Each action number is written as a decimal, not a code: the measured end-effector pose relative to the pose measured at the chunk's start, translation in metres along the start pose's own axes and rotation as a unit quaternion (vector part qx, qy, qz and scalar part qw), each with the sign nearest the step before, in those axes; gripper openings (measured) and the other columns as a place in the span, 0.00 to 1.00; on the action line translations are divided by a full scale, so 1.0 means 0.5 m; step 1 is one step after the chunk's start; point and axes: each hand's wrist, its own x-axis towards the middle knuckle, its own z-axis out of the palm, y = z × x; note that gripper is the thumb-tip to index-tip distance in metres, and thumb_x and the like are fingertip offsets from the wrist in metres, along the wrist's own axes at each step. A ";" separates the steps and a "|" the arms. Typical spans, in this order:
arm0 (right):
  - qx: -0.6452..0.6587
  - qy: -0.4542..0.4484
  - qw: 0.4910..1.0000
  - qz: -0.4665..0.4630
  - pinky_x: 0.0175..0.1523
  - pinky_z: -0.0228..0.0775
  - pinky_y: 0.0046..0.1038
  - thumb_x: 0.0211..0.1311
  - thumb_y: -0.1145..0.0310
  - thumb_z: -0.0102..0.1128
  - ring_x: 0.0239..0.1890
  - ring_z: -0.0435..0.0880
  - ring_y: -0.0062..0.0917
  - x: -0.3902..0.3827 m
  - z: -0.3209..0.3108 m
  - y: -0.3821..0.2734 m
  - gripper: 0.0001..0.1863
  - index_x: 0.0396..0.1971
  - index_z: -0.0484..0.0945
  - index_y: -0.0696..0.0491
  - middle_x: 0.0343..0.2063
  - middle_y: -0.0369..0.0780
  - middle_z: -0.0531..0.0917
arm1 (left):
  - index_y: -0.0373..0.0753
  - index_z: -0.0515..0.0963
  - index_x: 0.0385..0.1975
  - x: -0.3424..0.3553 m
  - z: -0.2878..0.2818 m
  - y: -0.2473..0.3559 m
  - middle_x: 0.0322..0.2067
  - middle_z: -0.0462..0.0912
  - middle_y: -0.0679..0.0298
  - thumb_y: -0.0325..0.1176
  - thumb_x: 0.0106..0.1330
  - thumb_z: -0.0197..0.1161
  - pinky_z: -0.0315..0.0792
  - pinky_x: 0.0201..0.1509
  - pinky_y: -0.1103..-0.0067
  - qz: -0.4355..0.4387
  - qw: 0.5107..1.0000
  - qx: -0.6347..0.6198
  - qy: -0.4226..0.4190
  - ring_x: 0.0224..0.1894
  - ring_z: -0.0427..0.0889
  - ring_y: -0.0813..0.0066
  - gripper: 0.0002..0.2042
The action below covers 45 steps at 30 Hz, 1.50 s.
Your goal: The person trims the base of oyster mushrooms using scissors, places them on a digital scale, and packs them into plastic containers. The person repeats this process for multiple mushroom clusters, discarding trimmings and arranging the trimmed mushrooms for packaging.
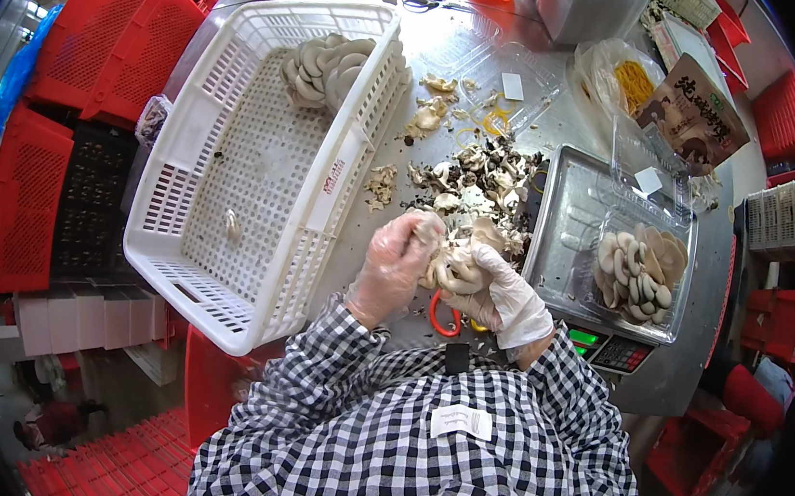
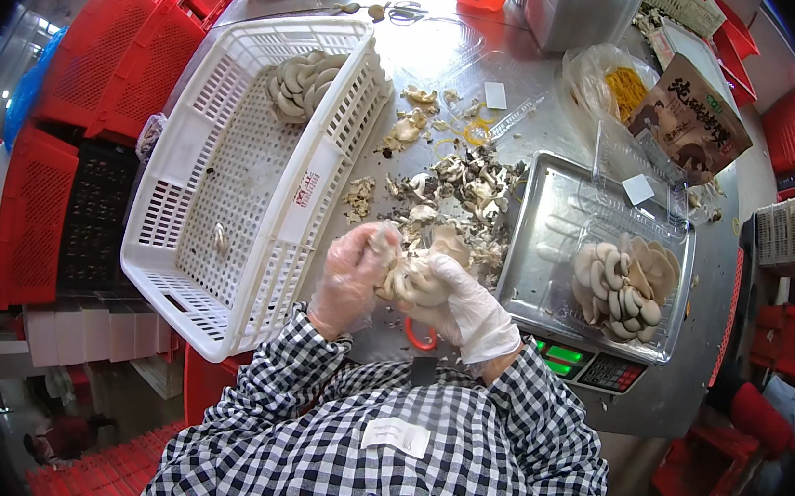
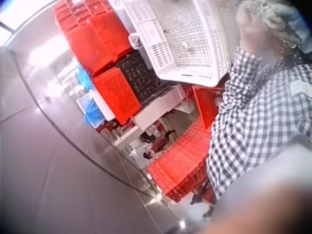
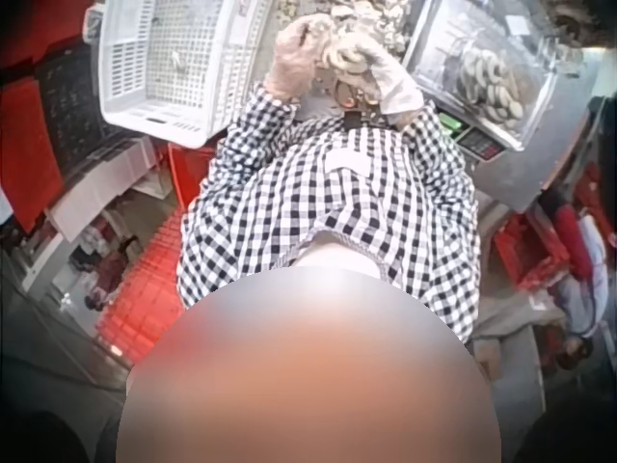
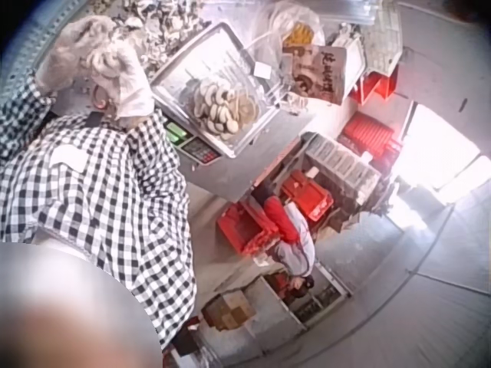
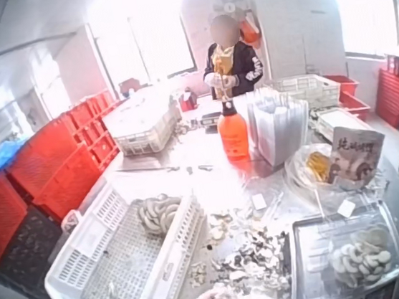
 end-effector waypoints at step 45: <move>-0.875 0.153 0.443 -0.125 0.54 0.75 0.41 0.58 0.61 0.72 0.49 0.81 0.46 -0.035 -0.060 0.096 0.46 0.72 0.57 0.56 0.48 0.52 0.79 | 0.28 0.71 0.54 -0.126 -0.057 -0.118 0.57 0.73 0.48 0.44 0.76 0.54 0.69 0.69 0.58 -0.190 0.721 -0.665 0.036 0.67 0.69 0.49 0.22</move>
